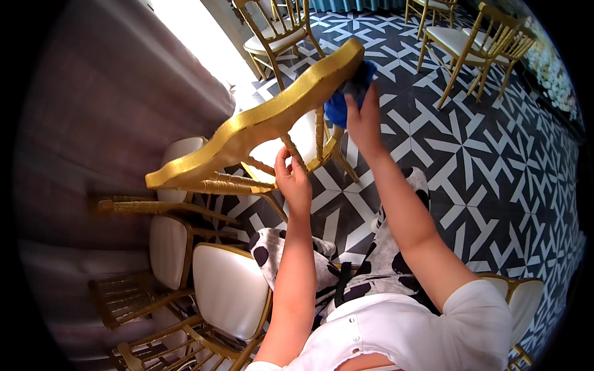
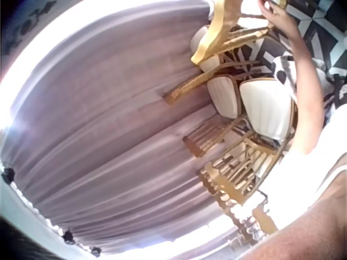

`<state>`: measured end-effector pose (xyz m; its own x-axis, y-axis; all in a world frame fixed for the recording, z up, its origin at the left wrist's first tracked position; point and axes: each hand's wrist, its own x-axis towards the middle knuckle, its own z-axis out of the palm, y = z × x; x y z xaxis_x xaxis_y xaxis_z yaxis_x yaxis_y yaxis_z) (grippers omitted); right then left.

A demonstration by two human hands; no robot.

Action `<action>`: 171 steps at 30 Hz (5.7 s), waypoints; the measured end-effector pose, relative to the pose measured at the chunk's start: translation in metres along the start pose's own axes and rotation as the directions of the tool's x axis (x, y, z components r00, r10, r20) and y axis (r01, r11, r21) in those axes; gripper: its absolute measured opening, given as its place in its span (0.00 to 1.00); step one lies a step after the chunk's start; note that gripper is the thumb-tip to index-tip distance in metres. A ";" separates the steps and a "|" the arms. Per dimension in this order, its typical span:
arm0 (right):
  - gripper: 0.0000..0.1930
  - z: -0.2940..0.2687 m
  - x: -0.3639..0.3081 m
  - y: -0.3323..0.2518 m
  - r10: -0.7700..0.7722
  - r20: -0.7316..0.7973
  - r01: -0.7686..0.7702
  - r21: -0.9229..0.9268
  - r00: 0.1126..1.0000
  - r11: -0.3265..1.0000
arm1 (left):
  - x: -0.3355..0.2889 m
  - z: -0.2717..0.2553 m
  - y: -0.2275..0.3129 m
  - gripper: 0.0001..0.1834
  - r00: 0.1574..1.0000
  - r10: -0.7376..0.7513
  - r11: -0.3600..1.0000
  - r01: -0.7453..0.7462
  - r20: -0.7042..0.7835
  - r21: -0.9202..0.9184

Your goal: The person wipes the gold-colored frame of a chair with a blue cloth, including the backrest, spindles, and seat frame, then folds the cloth on the chair seat.

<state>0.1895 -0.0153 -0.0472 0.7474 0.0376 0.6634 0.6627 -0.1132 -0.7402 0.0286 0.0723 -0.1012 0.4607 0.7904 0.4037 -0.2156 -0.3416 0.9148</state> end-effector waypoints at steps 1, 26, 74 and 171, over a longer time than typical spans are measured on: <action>0.26 -0.005 0.011 -0.010 -0.005 0.047 0.003 0.051 0.999 0.999 | 0.000 -0.002 -0.004 0.14 1.000 0.015 1.000 -0.015 -0.008 0.017; 0.25 0.071 -0.119 0.123 0.740 0.318 -0.757 -0.094 0.592 0.646 | -0.005 0.007 0.007 0.17 0.995 -0.074 0.991 0.065 -0.071 -0.121; 0.15 -0.055 -0.037 -0.158 -0.271 0.605 -0.120 0.526 0.749 0.842 | -0.043 -0.037 0.157 0.19 0.941 -0.330 0.533 0.122 -0.073 -0.837; 0.17 0.001 0.049 -0.171 -0.549 0.415 0.649 -0.149 0.726 0.746 | 0.022 -0.022 0.087 0.12 0.464 0.860 0.437 -0.461 -0.210 0.772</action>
<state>0.1129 0.0070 0.1123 0.1983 0.5014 0.8422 0.9724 -0.2081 -0.1050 0.0005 0.0711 -0.0130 -0.1526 0.1800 0.9718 0.3580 -0.9064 0.2241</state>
